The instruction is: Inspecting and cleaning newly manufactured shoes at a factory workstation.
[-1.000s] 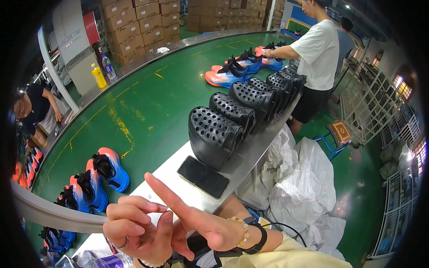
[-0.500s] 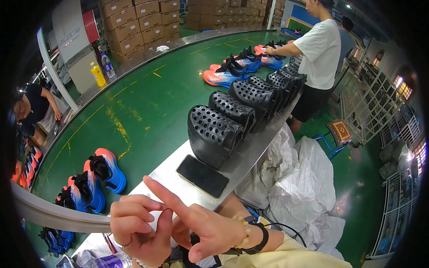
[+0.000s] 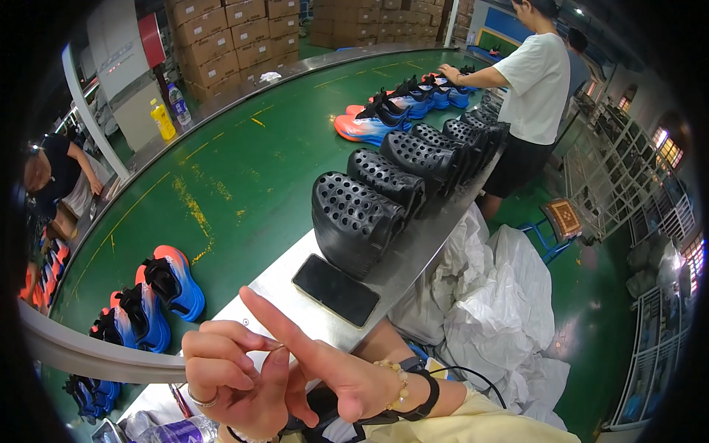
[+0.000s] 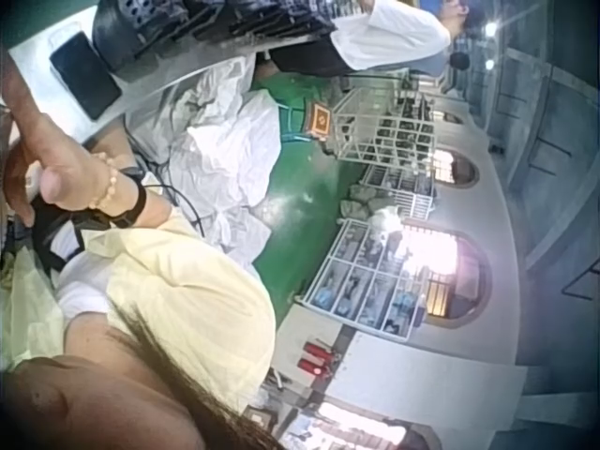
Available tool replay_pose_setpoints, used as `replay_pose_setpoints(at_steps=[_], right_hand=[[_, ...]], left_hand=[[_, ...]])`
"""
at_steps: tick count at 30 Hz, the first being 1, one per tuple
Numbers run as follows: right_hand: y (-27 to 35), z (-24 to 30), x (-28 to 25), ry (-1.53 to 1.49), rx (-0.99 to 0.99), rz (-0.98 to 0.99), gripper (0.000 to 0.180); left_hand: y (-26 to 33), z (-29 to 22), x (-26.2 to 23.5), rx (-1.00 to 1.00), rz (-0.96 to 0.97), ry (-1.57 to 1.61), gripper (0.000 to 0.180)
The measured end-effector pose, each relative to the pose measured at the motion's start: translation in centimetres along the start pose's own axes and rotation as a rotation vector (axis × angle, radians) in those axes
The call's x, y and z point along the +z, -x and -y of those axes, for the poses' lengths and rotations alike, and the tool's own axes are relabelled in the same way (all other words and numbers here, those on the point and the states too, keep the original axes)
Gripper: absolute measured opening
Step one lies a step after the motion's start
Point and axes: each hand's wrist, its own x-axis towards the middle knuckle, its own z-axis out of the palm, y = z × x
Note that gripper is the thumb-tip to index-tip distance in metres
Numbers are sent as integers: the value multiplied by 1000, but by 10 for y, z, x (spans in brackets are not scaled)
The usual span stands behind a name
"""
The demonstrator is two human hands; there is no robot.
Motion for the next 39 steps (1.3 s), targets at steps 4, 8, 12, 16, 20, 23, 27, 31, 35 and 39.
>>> replay_pose_setpoints(at_steps=[4,8,12,16,20,23,27,31,35,39], right_hand=[[-2,-4,-5,10,30,47,151],[-1,-14,-13,49,-50,34,146],[-6,-16,-18,258,-192,11,136],[-7,-11,-18,318,-243,-6,132],[-8,-7,-17,305,-212,-30,135],[-6,-4,-16,238,-140,-22,138],[-4,0,-17,150,-39,-14,142],[-4,4,-16,140,-37,-11,143],[-7,0,-17,211,-115,-37,140],[-9,-1,-28,635,-329,-38,128]], left_hand=[[-14,-11,1,76,-9,-144,39],[-14,-11,1,97,26,-156,38],[-13,-9,1,127,64,-232,38],[-4,4,2,148,88,-205,44],[-4,4,3,133,86,-205,44],[-5,8,3,130,81,-152,45],[-9,9,3,-17,1,-92,36],[-17,13,1,39,90,-258,32],[-18,12,1,108,73,-341,30],[-19,8,-1,215,105,-550,30]])
